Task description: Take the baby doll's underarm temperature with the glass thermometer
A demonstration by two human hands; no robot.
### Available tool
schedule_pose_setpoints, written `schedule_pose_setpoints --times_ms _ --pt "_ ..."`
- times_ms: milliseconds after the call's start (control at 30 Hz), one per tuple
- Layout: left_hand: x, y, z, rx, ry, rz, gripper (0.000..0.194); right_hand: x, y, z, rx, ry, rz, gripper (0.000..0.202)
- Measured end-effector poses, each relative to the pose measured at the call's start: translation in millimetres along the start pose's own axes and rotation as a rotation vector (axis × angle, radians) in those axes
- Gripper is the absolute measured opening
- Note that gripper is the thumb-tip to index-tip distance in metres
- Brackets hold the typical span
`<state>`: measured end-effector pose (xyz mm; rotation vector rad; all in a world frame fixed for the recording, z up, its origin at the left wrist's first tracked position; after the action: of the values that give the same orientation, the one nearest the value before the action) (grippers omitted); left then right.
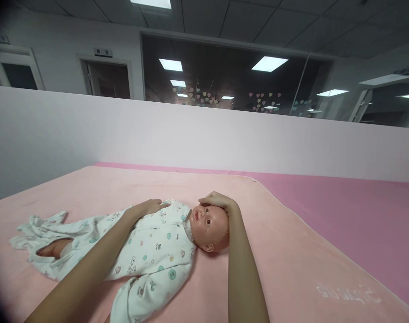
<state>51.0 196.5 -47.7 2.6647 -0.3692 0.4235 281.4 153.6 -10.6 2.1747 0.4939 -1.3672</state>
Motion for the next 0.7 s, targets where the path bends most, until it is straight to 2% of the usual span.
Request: schedule_pose_setpoints --times_ms 233,433,567,700 --pt "2.4 -2.6 -0.4 0.004 -0.048 0.015 0.075 0.4 -1.8 1.0 -0.012 0.016 -0.004 0.037" --pt "7.1 4.2 -5.4 -0.001 -0.089 0.026 0.072 -3.2 2.3 2.1 -0.011 0.034 -0.001 0.039" --pt "13.0 12.2 -13.1 0.022 -0.123 0.034 0.062 -7.7 5.0 3.3 -0.004 0.024 -0.001 0.041" --pt "25.6 21.5 -24.5 0.082 -0.15 0.058 0.051 -15.0 6.1 -4.6 0.064 0.015 -0.047 0.041"
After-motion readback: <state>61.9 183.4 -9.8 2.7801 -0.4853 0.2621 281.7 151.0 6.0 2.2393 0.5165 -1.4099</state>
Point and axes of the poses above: each hand's wrist, its own y-axis away from the middle knuckle, its own z-axis out of the palm, x = y × z, the point moved 10 cm from there along -y, towards the middle knuckle, and after that the axes turned 11 degrees about -x, right-handed, at the moved point
